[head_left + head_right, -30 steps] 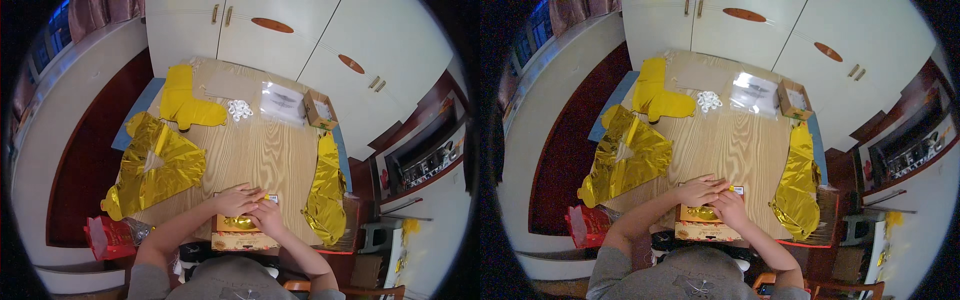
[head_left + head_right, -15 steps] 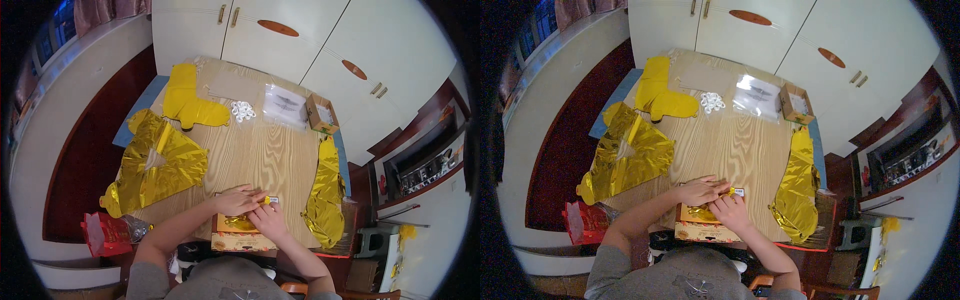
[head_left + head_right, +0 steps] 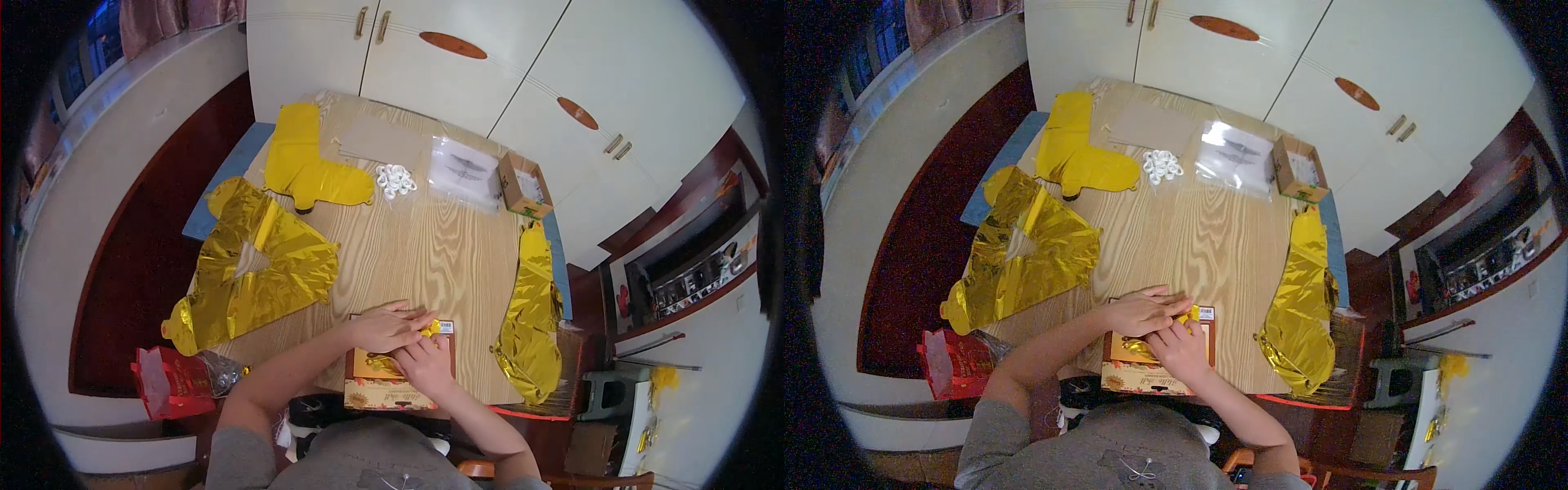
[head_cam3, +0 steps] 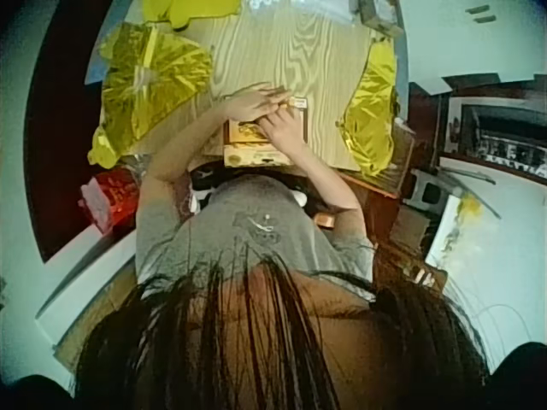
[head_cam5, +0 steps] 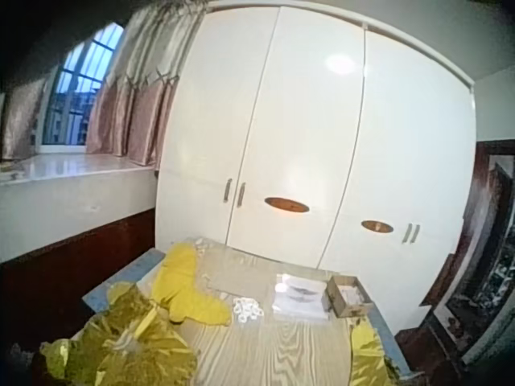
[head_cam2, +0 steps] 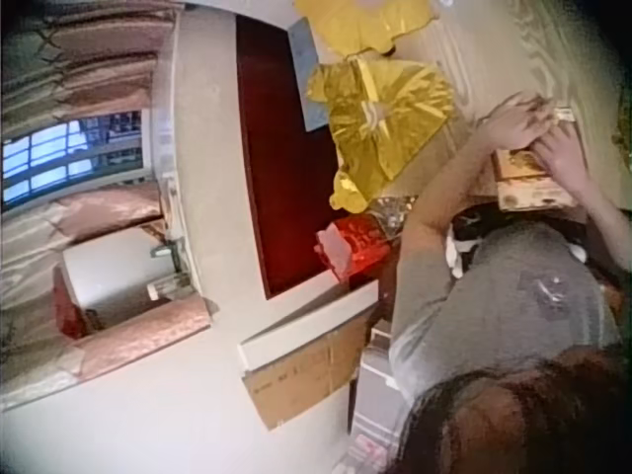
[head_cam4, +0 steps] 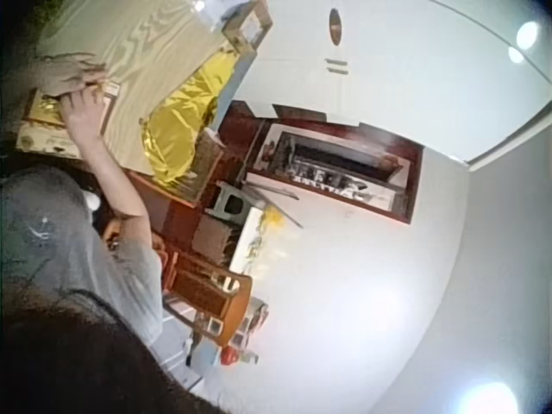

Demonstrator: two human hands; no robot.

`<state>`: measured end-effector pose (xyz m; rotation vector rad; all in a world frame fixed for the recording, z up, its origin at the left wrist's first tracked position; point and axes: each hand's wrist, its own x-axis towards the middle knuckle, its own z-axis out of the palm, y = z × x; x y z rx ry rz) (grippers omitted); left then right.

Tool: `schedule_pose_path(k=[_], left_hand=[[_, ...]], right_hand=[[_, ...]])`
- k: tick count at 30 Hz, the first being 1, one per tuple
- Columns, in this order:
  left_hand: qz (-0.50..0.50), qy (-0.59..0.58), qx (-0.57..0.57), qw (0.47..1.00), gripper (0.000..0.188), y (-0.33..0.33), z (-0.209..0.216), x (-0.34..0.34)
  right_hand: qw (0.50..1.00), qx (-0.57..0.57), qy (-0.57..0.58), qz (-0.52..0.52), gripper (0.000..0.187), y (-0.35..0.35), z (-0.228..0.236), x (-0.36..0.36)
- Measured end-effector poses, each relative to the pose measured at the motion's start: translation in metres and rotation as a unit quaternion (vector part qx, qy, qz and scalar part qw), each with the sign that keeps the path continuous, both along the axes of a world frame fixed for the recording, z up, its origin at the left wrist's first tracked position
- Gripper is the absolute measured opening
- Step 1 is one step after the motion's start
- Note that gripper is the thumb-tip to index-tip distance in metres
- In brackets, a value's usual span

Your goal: Folding and organizing gold-colored plastic film sheets at a workstation.

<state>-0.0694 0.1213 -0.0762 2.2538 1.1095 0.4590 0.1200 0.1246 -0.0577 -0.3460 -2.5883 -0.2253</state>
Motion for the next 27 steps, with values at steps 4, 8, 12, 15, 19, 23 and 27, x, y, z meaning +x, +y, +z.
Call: schedule_pose_path(k=[4, 8, 12, 15, 19, 23, 27], left_hand=[[-0.002, 0.000, -0.001, 1.000, 0.064, 0.001, -0.001, 0.000], [-0.001, -0.001, -0.003, 1.000, 0.064, 0.000, 0.000, 0.000], [0.001, 0.001, 0.012, 1.000, 0.064, 0.000, -0.003, 0.000], [0.002, 0.011, 0.018, 1.000, 0.063, 0.001, -0.006, 0.000], [-0.004, 0.025, 0.019, 0.999, 0.062, 0.001, -0.004, 0.001], [-0.002, 0.011, 0.019, 1.000, 0.062, 0.002, -0.006, 0.001], [0.001, 0.023, 0.047, 0.999, 0.065, -0.001, -0.003, 0.001]], right_hand=[[0.999, 0.035, -0.009, 0.009, 0.017, 0.000, -0.005, 0.000], [0.999, -0.025, 0.035, 0.016, 0.022, -0.005, 0.003, -0.005], [0.999, -0.001, 0.034, 0.019, 0.025, -0.005, 0.002, -0.005], [0.999, 0.008, 0.025, 0.031, 0.019, -0.007, 0.000, -0.004], [0.997, 0.049, 0.002, 0.054, 0.016, -0.009, 0.005, -0.005], [0.995, 0.061, 0.008, 0.072, 0.017, -0.008, 0.002, -0.006], [0.996, 0.040, 0.005, 0.075, 0.013, -0.009, -0.003, -0.008]])
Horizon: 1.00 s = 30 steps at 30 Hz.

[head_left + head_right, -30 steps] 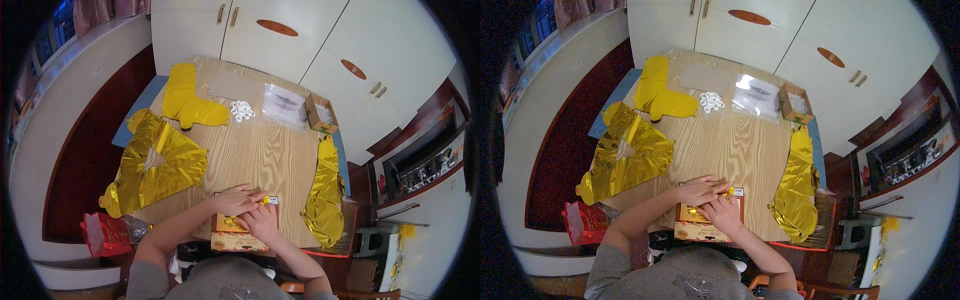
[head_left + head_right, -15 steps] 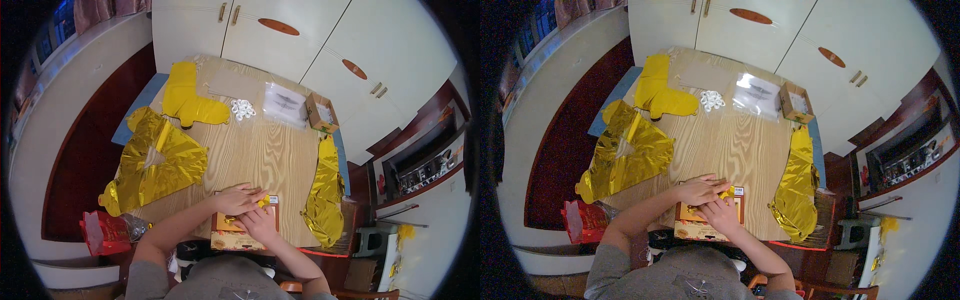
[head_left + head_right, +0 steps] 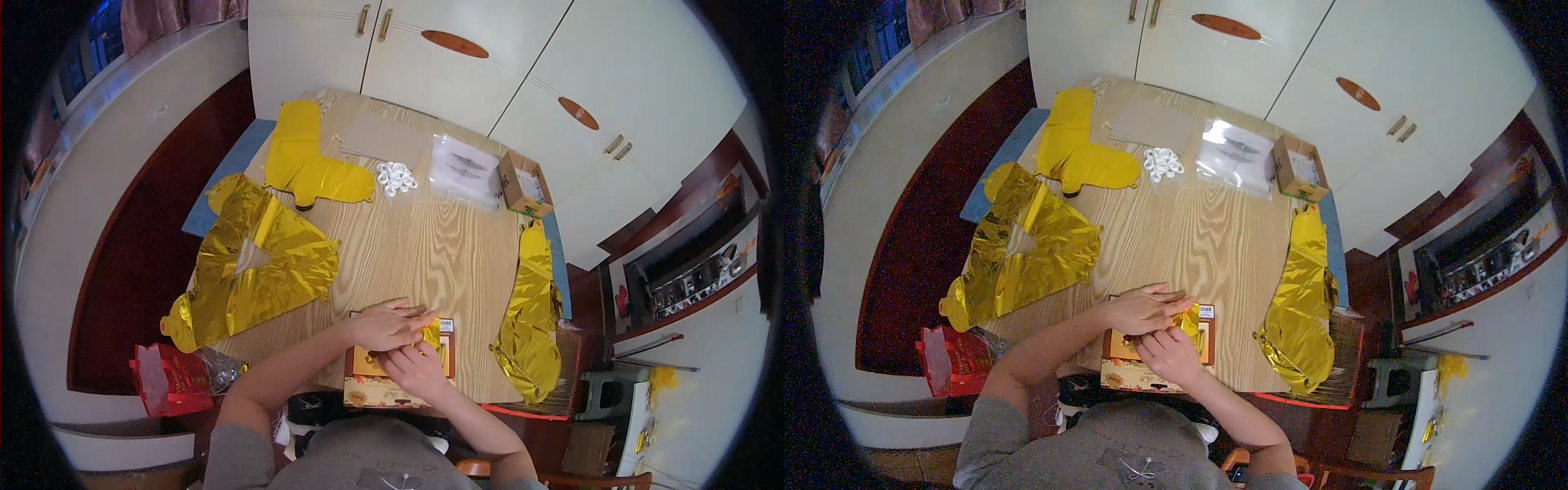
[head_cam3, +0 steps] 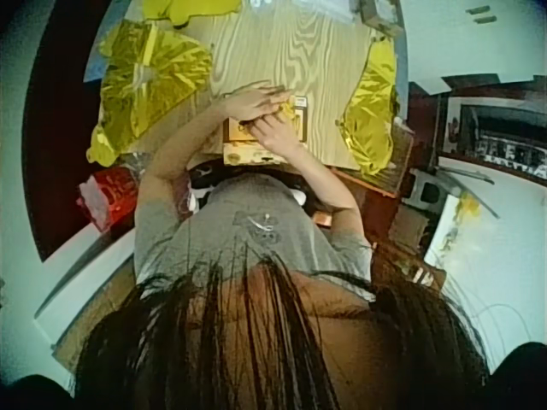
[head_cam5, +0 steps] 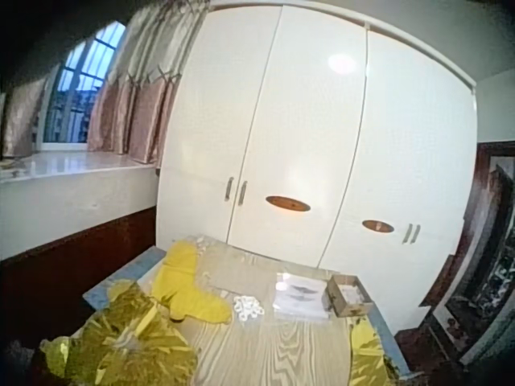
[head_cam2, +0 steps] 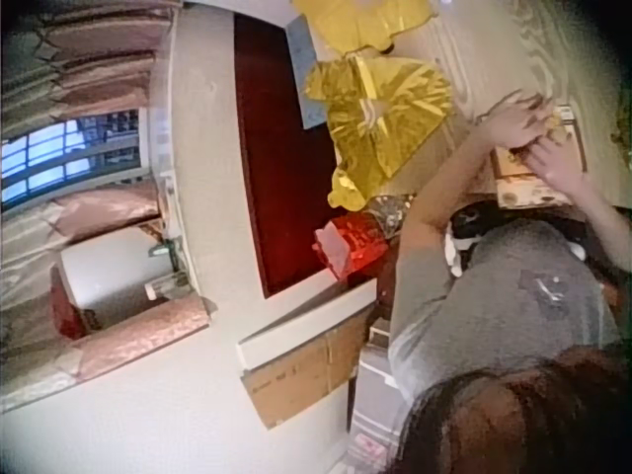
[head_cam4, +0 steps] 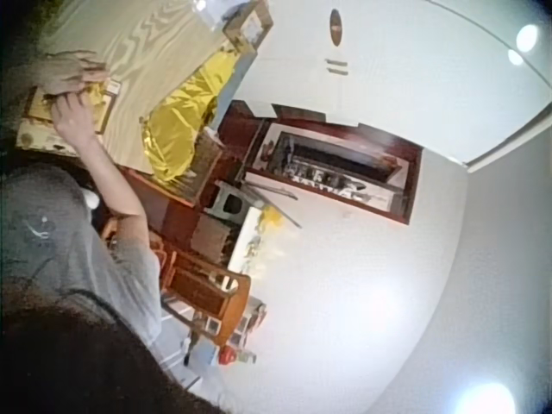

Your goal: Folding and organizing gold-colored plastic film sheets at a workstation.

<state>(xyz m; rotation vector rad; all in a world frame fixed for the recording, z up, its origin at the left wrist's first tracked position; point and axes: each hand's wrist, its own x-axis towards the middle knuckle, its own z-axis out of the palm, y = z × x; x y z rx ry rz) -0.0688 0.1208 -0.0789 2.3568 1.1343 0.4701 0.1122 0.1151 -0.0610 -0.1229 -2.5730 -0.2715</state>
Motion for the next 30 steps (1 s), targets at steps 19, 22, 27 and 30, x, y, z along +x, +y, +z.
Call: schedule_pose_path(k=[19, 22, 27, 30], left_hand=[[0.002, 0.078, 0.092, 0.993, 0.061, -0.002, 0.000, 0.006], [-0.012, 0.117, 0.177, 0.977, 0.058, -0.003, -0.001, 0.008], [0.008, 0.112, 0.237, 0.965, 0.051, -0.012, -0.001, 0.015], [0.009, 0.115, 0.234, 0.965, 0.049, -0.015, 0.005, 0.017]], right_hand=[[0.964, -0.219, -0.148, -0.022, 0.060, -0.028, 0.028, 0.050], [0.967, -0.202, -0.152, -0.030, 0.065, -0.030, 0.018, 0.056], [0.970, -0.197, -0.138, -0.036, 0.066, -0.031, 0.008, 0.058], [0.970, -0.200, -0.131, -0.036, 0.065, -0.031, 0.007, 0.059]])
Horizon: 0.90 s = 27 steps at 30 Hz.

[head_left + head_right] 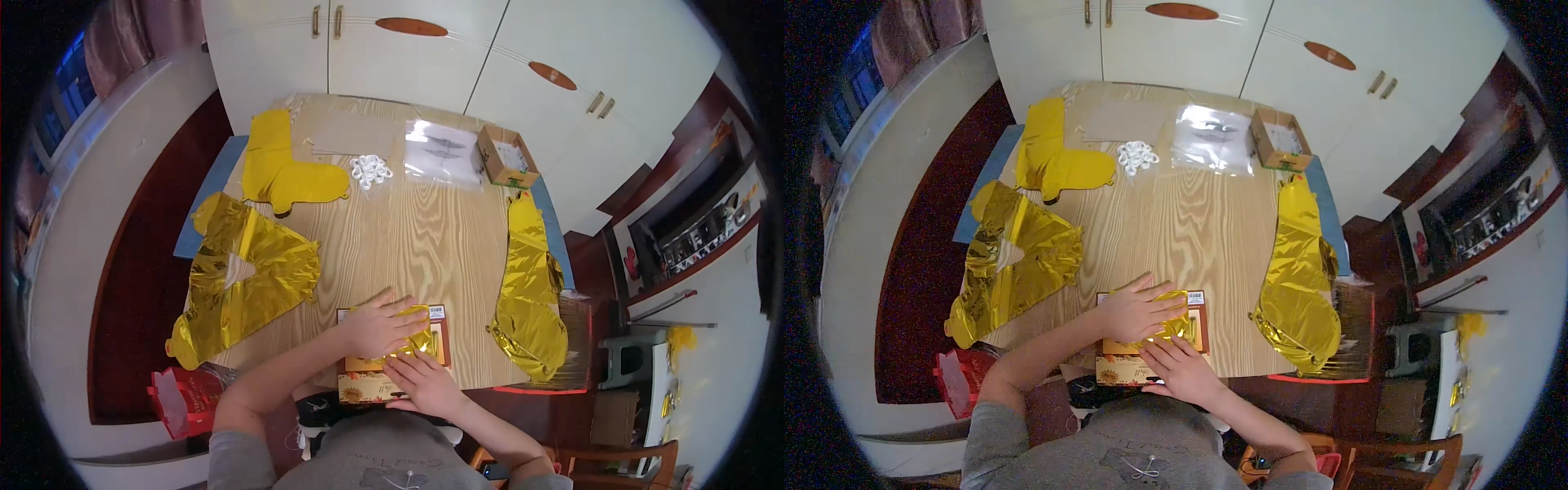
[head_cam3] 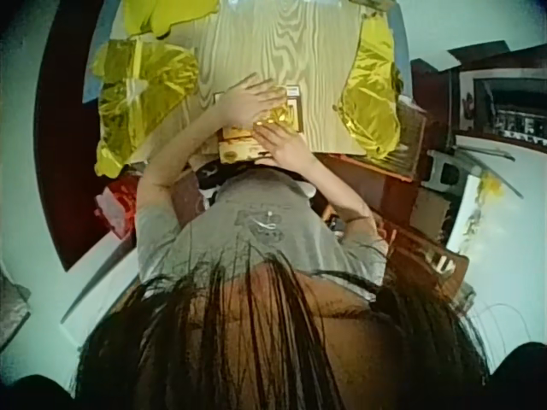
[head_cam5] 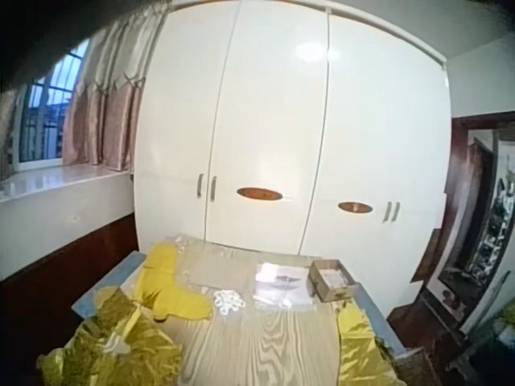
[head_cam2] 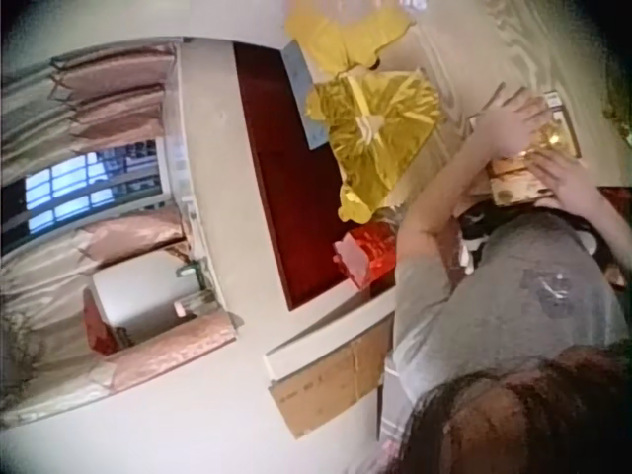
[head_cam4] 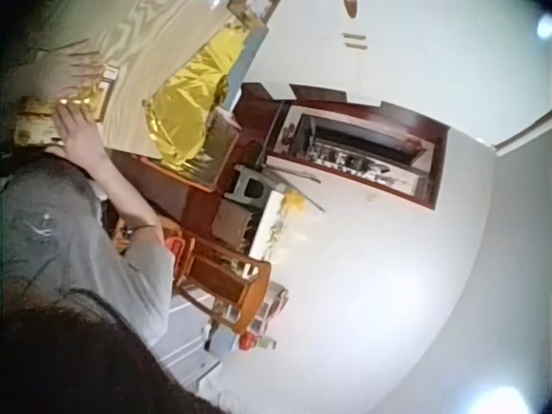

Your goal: Folding and organizing gold-colored plastic film sheets at a workstation.

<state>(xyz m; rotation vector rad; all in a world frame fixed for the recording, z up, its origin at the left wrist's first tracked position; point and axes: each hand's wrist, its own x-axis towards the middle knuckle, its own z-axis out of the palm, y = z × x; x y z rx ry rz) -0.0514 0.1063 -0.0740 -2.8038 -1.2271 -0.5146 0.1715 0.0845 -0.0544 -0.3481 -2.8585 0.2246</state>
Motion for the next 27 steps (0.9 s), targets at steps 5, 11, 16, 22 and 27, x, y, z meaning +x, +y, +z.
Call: schedule_pose_path(k=[5, 11, 16, 22, 27], left_hand=[[-0.019, 0.006, -0.022, 1.000, 0.046, -0.001, 0.003, 0.001], [-0.062, 0.045, -0.062, 0.995, 0.048, -0.005, 0.008, 0.001], [-0.082, 0.065, -0.055, 0.993, 0.049, -0.011, 0.005, 0.002], [-0.074, 0.041, -0.091, 0.992, 0.051, -0.012, 0.002, 0.001], [-0.062, 0.069, -0.125, 0.988, 0.051, -0.014, 0.003, 0.002]], right_hand=[[1.000, 0.004, 0.014, -0.003, 0.062, 0.000, -0.002, 0.001], [0.999, -0.019, 0.033, -0.020, 0.056, 0.000, 0.002, 0.003], [0.999, -0.032, 0.040, -0.016, 0.055, 0.002, 0.001, 0.004], [0.985, -0.134, 0.103, -0.008, 0.041, 0.019, 0.007, 0.009], [0.972, -0.139, 0.147, -0.118, 0.042, 0.074, -0.015, -0.003]])
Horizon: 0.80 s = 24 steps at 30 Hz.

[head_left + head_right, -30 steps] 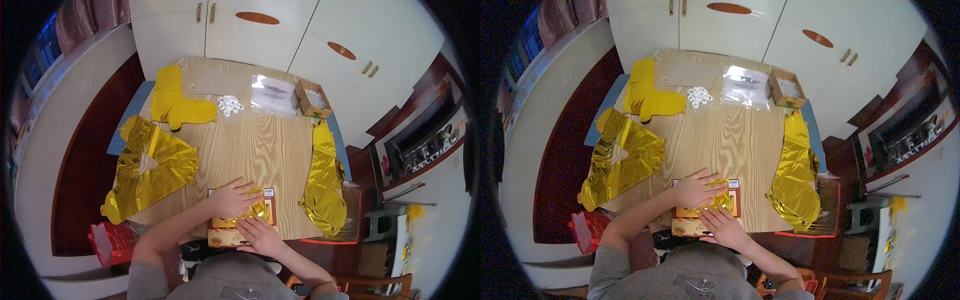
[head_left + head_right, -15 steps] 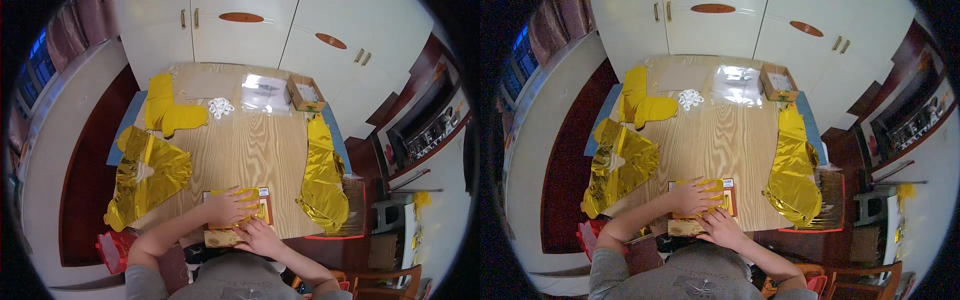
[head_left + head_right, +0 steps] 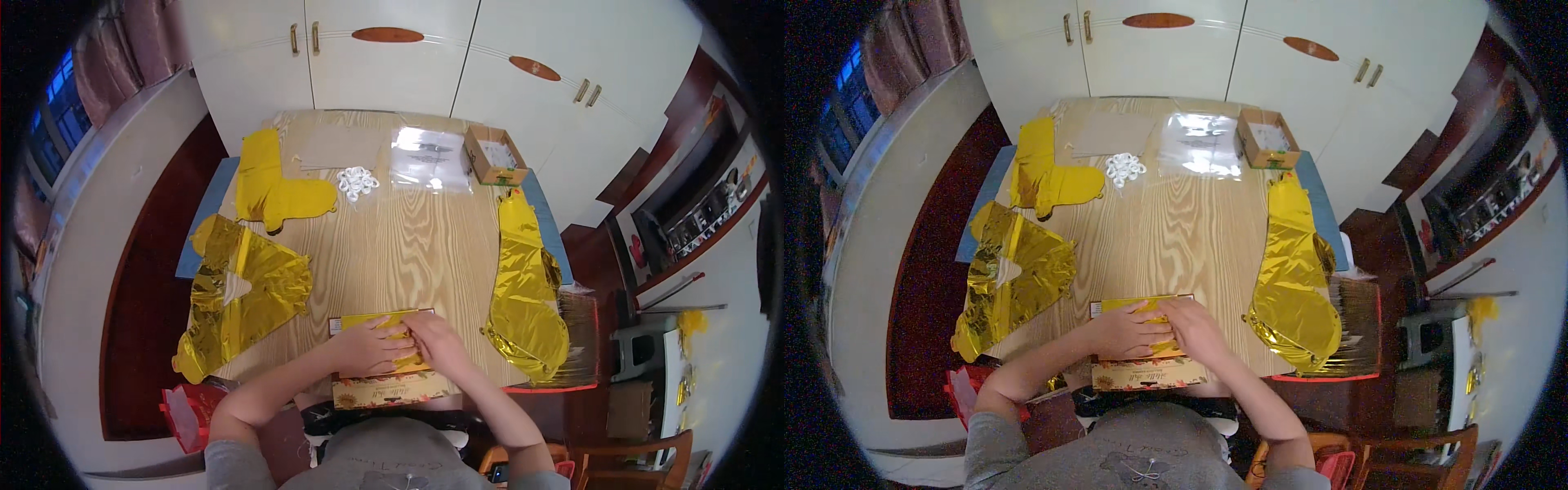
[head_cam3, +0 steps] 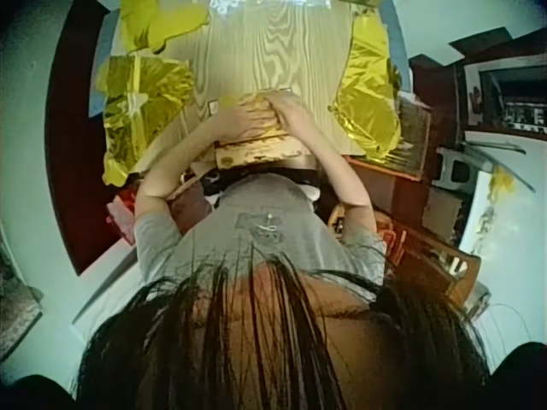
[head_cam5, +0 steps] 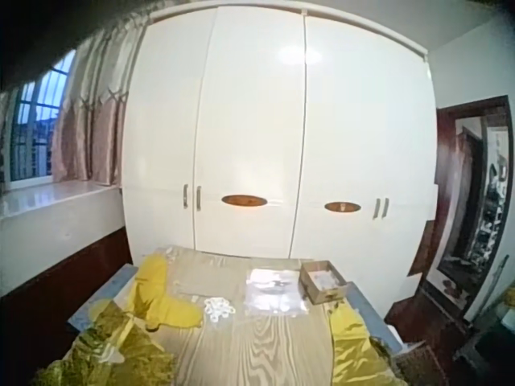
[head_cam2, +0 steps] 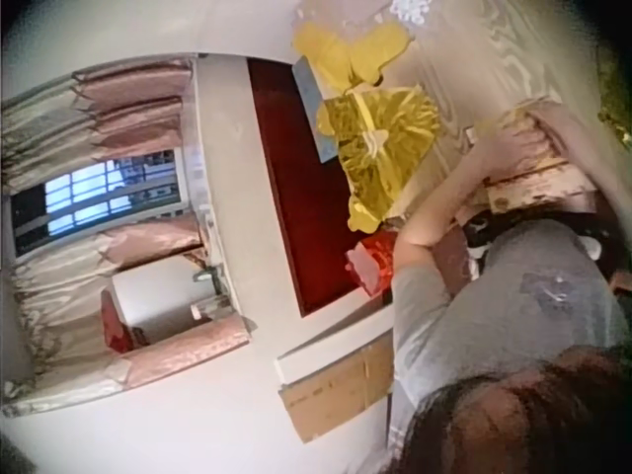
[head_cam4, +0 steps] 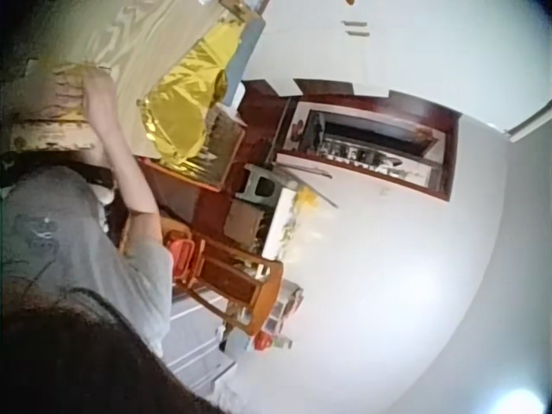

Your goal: Folding and organizing gold-colored plastic film sheets at a workstation.

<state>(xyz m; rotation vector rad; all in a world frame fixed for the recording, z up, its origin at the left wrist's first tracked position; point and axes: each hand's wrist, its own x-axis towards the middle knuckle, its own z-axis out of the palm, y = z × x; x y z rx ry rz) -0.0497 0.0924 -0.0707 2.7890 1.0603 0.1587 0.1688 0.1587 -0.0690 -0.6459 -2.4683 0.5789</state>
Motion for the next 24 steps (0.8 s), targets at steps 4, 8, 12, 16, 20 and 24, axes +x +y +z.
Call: schedule_pose_path(k=[4, 8, 12, 16, 20, 24], left_hand=[[0.010, -0.020, -0.015, 1.000, 0.051, 0.000, 0.001, 0.001], [0.016, -0.006, -0.020, 1.000, 0.052, -0.001, 0.007, 0.002], [0.043, 0.003, -0.017, 0.999, 0.056, -0.012, 0.009, -0.005], [0.105, 0.059, -0.009, 0.993, 0.065, -0.025, 0.018, -0.007], [0.126, 0.052, -0.019, 0.990, 0.069, -0.037, 0.020, -0.011], [0.121, 0.061, -0.025, 0.990, 0.070, -0.049, 0.020, -0.018]], right_hand=[[0.999, 0.005, -0.032, 0.041, 0.046, 0.018, -0.006, -0.002], [0.998, 0.008, -0.057, 0.041, 0.048, 0.020, -0.012, 0.001], [0.996, 0.030, -0.076, 0.047, 0.043, 0.019, -0.013, 0.002], [0.994, 0.042, -0.084, 0.046, 0.043, 0.019, -0.011, 0.003], [0.989, 0.065, -0.120, 0.052, 0.052, 0.019, -0.005, 0.004], [0.987, 0.054, -0.138, 0.055, 0.062, 0.017, -0.002, 0.006]])
